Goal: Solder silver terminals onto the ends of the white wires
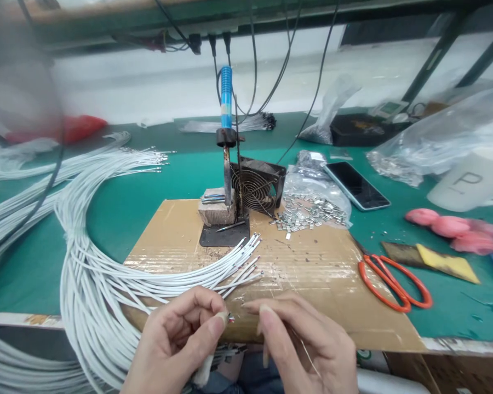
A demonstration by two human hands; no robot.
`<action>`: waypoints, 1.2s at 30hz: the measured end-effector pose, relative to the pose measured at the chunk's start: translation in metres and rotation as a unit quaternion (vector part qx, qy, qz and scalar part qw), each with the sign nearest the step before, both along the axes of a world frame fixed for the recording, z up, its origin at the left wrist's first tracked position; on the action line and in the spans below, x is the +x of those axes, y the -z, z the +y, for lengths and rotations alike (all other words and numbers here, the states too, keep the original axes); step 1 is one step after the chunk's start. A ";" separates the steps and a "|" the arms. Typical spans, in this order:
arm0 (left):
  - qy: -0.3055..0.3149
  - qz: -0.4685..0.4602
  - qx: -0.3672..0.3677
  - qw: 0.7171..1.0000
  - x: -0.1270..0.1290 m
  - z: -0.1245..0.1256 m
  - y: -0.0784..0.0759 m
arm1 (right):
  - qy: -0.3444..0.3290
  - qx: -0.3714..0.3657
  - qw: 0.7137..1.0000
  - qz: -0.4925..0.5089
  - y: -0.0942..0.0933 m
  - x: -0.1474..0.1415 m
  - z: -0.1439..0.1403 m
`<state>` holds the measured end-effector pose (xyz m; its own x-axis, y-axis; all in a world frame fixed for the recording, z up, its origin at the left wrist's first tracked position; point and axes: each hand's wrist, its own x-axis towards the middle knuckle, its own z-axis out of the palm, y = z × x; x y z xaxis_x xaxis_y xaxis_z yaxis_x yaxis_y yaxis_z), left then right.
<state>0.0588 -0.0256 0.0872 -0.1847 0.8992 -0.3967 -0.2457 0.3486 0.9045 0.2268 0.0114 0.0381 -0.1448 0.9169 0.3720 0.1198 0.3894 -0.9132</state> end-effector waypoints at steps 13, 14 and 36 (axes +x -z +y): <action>0.078 0.120 -0.028 0.989 0.002 0.001 -0.005 | -0.109 -0.006 0.984 -0.140 -0.024 0.003 0.009; 0.081 0.123 -0.028 0.989 0.002 0.001 -0.005 | -0.114 0.003 0.983 -0.147 -0.024 0.001 0.009; -0.007 0.063 -0.007 0.998 0.006 0.008 -0.007 | -0.054 -0.111 0.992 0.005 0.015 0.013 0.002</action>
